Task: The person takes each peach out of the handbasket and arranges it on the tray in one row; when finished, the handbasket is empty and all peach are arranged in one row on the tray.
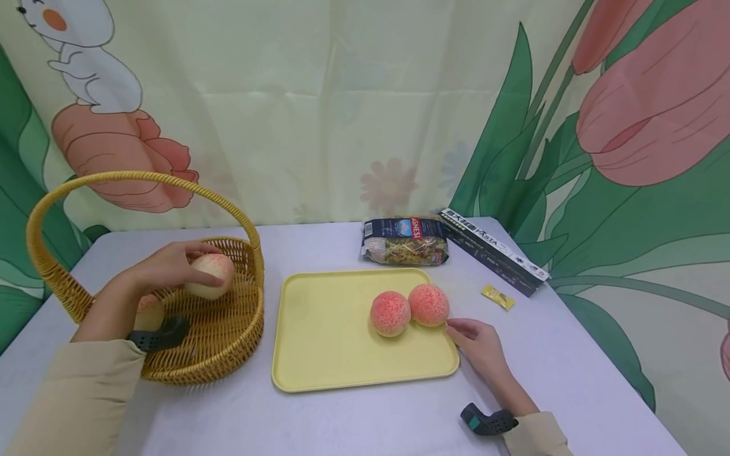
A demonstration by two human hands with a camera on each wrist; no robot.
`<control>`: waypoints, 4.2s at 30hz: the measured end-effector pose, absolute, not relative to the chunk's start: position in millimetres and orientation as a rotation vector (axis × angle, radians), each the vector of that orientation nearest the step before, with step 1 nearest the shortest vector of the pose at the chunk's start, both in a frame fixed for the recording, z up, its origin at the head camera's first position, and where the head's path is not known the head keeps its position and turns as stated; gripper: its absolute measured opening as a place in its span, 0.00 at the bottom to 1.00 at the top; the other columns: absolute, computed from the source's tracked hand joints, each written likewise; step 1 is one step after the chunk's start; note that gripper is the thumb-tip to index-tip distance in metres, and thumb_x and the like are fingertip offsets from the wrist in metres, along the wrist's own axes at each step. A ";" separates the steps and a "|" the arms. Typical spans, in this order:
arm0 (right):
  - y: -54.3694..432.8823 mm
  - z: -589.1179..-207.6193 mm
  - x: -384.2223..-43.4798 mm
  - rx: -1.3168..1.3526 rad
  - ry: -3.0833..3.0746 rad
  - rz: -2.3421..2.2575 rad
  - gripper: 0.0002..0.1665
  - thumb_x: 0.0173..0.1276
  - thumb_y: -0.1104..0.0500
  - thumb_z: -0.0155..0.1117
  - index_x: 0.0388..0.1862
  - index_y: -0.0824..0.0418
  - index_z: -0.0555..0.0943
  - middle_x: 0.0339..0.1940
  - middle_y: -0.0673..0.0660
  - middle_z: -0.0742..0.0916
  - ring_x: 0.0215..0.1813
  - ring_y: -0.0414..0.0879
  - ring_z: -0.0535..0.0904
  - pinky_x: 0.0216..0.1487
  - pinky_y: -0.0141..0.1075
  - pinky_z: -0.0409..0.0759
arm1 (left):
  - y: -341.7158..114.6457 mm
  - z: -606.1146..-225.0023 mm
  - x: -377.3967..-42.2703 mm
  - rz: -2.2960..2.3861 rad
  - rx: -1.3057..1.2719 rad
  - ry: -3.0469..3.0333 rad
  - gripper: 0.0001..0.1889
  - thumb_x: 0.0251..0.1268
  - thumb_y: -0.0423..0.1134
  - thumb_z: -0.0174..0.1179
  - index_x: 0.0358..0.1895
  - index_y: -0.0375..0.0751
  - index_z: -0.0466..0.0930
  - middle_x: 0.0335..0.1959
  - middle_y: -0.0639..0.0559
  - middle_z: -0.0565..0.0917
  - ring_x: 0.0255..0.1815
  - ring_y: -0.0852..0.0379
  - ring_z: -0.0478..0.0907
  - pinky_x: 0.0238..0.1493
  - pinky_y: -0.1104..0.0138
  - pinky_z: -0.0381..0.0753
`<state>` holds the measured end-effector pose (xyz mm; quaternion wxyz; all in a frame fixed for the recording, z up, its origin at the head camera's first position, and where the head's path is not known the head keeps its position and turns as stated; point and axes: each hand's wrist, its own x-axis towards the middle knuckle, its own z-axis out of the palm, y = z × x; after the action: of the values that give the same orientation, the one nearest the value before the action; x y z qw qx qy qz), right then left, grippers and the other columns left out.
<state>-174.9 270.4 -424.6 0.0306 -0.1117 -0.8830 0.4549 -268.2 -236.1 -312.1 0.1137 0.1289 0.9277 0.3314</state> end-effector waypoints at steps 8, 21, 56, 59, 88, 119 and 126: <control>270.3 -424.8 -175.1 -0.361 -2.731 1.407 0.18 0.65 0.57 0.59 0.49 0.68 0.78 0.45 0.63 0.83 0.48 0.53 0.78 0.47 0.40 0.77 | -224.5 -300.3 -249.6 1.057 0.413 2.760 0.37 0.46 0.51 0.70 0.59 0.37 0.68 0.49 0.40 0.73 0.43 0.47 0.70 0.35 0.62 0.73; 271.5 -425.4 -174.1 -0.375 -2.746 1.402 0.18 0.65 0.57 0.59 0.50 0.68 0.78 0.46 0.63 0.82 0.48 0.53 0.78 0.47 0.40 0.77 | -195.9 -293.3 -204.7 1.229 0.494 2.814 0.37 0.44 0.50 0.72 0.59 0.42 0.68 0.52 0.43 0.71 0.45 0.45 0.71 0.38 0.59 0.75; 270.7 -423.2 -174.1 -0.334 -2.736 1.401 0.17 0.65 0.58 0.59 0.49 0.67 0.79 0.44 0.62 0.83 0.49 0.53 0.77 0.49 0.44 0.75 | -92.9 -354.1 -188.6 1.457 0.608 2.586 0.34 0.37 0.46 0.75 0.53 0.46 0.71 0.50 0.52 0.73 0.49 0.47 0.72 0.39 0.61 0.76; 270.4 -423.9 -173.7 -0.340 -2.739 1.401 0.17 0.65 0.59 0.59 0.49 0.67 0.79 0.44 0.62 0.83 0.48 0.53 0.77 0.49 0.43 0.75 | -87.8 -362.8 -190.1 1.461 0.612 2.575 0.34 0.37 0.45 0.75 0.52 0.44 0.72 0.50 0.52 0.74 0.48 0.47 0.72 0.38 0.62 0.76; 272.4 -422.7 -175.3 -0.329 -2.755 1.403 0.18 0.65 0.58 0.59 0.50 0.68 0.78 0.45 0.62 0.83 0.48 0.53 0.78 0.48 0.41 0.76 | -89.6 -385.5 -198.9 1.491 0.751 2.458 0.36 0.34 0.40 0.76 0.53 0.43 0.71 0.50 0.51 0.72 0.52 0.46 0.69 0.45 0.58 0.73; 271.7 -425.4 -176.1 -0.341 -2.730 1.373 0.17 0.64 0.59 0.60 0.49 0.68 0.78 0.44 0.62 0.83 0.47 0.53 0.78 0.47 0.40 0.77 | -75.1 -404.6 -206.6 1.703 0.833 2.416 0.39 0.26 0.24 0.77 0.52 0.38 0.70 0.52 0.47 0.70 0.55 0.50 0.68 0.54 0.57 0.71; 270.7 -424.2 -175.8 -0.372 -2.735 1.389 0.18 0.65 0.59 0.60 0.49 0.68 0.78 0.45 0.63 0.83 0.49 0.54 0.78 0.49 0.41 0.76 | -65.1 -403.9 -211.8 1.677 0.854 2.415 0.38 0.28 0.26 0.76 0.52 0.41 0.71 0.51 0.50 0.70 0.54 0.52 0.69 0.54 0.59 0.70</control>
<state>-175.8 270.7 -424.2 0.0256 -0.1205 -0.8848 0.4494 -211.8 -65.1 -403.9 0.0401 0.2788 0.7882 0.5472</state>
